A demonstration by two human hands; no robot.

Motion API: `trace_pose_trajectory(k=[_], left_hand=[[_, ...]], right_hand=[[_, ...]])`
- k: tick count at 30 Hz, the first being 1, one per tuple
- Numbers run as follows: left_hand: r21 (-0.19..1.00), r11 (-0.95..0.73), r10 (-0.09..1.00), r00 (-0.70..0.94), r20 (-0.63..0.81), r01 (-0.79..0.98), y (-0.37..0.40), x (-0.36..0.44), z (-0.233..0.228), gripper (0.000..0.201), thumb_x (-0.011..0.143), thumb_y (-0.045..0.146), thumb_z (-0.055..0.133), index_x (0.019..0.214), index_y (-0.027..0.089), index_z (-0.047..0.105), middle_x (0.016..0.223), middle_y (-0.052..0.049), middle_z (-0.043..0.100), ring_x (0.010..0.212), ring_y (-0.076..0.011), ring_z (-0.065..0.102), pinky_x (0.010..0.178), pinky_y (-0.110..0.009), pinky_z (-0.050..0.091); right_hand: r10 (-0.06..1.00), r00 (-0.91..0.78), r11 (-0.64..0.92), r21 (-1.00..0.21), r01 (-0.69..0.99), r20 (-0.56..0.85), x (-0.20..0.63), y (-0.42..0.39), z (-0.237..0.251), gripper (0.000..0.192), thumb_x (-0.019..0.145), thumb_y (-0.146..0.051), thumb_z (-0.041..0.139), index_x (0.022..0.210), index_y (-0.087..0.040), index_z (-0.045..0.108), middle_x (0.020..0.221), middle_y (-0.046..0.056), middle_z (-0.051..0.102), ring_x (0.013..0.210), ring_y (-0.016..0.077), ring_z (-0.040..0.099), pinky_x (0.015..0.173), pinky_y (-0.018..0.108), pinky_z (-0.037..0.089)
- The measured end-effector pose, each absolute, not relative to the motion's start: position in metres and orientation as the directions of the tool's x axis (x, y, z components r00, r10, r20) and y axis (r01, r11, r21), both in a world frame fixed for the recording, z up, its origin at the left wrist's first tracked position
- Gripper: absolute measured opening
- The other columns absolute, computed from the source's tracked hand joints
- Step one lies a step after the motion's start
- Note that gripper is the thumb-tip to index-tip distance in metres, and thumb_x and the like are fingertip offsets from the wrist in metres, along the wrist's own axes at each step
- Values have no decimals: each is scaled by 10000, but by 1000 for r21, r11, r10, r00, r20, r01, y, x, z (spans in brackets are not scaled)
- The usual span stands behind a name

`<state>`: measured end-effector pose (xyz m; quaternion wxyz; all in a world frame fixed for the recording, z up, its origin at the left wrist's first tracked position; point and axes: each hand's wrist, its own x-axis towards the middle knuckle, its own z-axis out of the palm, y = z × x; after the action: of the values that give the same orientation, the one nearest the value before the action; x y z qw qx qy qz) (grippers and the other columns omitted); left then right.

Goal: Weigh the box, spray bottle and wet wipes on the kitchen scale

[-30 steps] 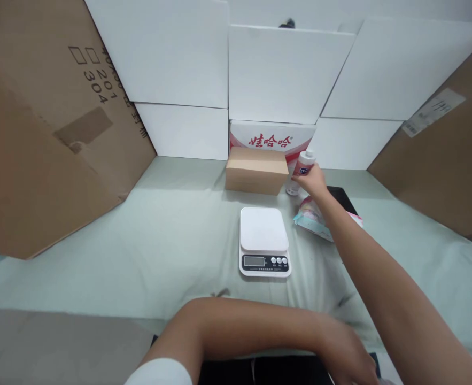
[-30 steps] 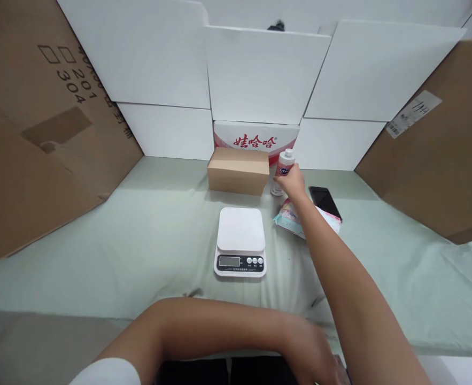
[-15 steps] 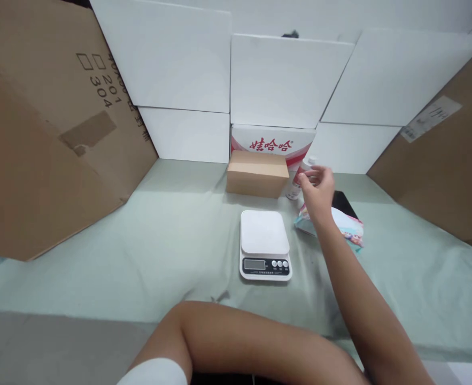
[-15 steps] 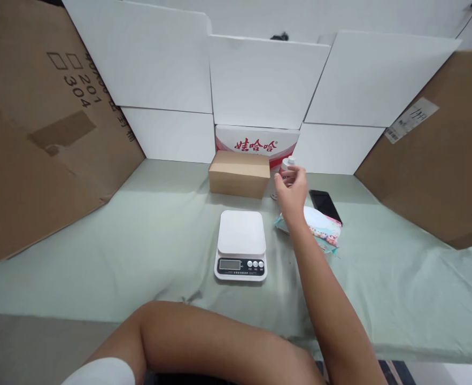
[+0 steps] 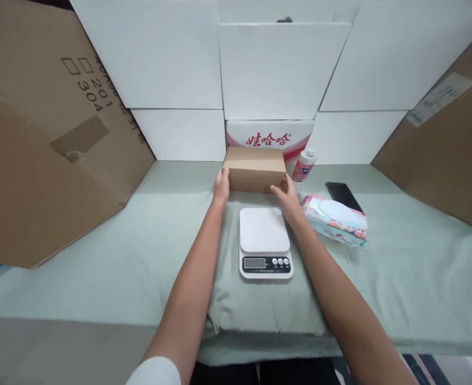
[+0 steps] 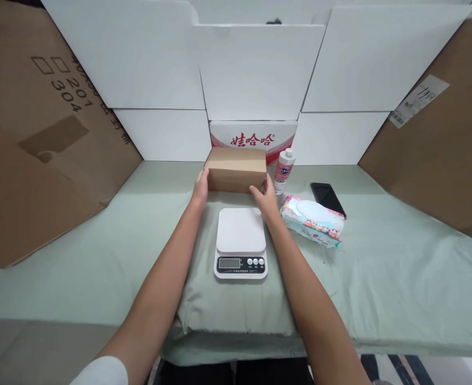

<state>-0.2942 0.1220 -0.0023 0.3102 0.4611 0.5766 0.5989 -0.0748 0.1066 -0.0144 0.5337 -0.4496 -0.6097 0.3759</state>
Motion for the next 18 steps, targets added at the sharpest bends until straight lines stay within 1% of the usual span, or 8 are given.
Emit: trace_pose_trajectory(k=[2, 3, 6, 9, 11, 13, 15, 18], left_hand=[[987, -123, 911, -382, 154, 105, 121, -291, -5, 440, 1043, 454, 438, 1326, 160, 603, 1507, -150, 633, 1416, -278, 564, 1223, -410, 406], [986, -138, 906, -390, 165, 97, 116, -289, 0, 423, 1031, 462, 464, 1302, 177, 621, 1486, -131, 653, 1400, -266, 578, 1212, -383, 416], [943, -309, 858, -393, 332, 122, 83, -286, 28, 404, 1010, 529, 501, 1195, 197, 639, 1345, -122, 718, 1292, -254, 639, 1115, -346, 487], [893, -435, 805, -395, 443, 116, 24, -285, 36, 427, 967, 612, 574, 1129, 217, 567, 1171, -94, 724, 1125, -227, 685, 962, -321, 544], [882, -455, 800, -377, 466, 125, -16, -282, 21, 467, 925, 654, 628, 1078, 225, 525, 1070, -73, 706, 1022, -208, 691, 877, -306, 553], [882, -455, 805, -364, 468, 126, -45, -278, 0, 500, 898, 670, 658, 1077, 228, 511, 1085, -79, 693, 1020, -208, 691, 859, -309, 559], [884, -450, 810, -356, 465, 131, -60, -274, -20, 500, 888, 650, 681, 1097, 227, 516, 1124, -95, 687, 1064, -222, 692, 884, -328, 566], [882, -442, 816, -336, 471, 165, -61, -272, -37, 477, 895, 594, 700, 1144, 222, 535, 1142, -115, 692, 1137, -252, 690, 953, -374, 570]], right_hand=[[936, -47, 352, -917, 185, 350, -76, 98, -6, 909, 824, -624, 650, 1605, -281, 336, 1651, 92, 464, 1502, 286, 477, 1247, 511, 445], [930, -46, 367, -907, 207, 365, -75, 92, 0, 903, 841, -622, 644, 1615, -296, 313, 1672, 83, 431, 1513, 290, 455, 1235, 516, 454], [893, -9, 434, -856, 280, 450, -66, 60, 18, 913, 875, -588, 649, 1644, -312, 242, 1713, 98, 335, 1546, 315, 399, 1233, 542, 438], [821, -9, 538, -770, 342, 570, -50, 16, 23, 877, 903, -533, 673, 1641, -340, 241, 1680, 114, 336, 1545, 322, 384, 1246, 548, 409], [780, -16, 589, -725, 357, 626, -38, -10, 12, 844, 909, -511, 681, 1624, -344, 265, 1614, 128, 364, 1508, 325, 404, 1209, 537, 444], [743, 13, 614, -690, 383, 669, -30, -27, -7, 844, 890, -511, 700, 1607, -324, 295, 1530, 140, 384, 1439, 342, 439, 1153, 545, 477], [715, 66, 610, -667, 427, 696, -27, -34, -26, 868, 868, -516, 717, 1603, -289, 312, 1445, 143, 410, 1373, 357, 459, 1135, 577, 462], [704, 117, 575, -659, 484, 700, -26, -34, -42, 897, 859, -517, 719, 1609, -242, 313, 1377, 140, 431, 1342, 366, 450, 1162, 619, 403]])
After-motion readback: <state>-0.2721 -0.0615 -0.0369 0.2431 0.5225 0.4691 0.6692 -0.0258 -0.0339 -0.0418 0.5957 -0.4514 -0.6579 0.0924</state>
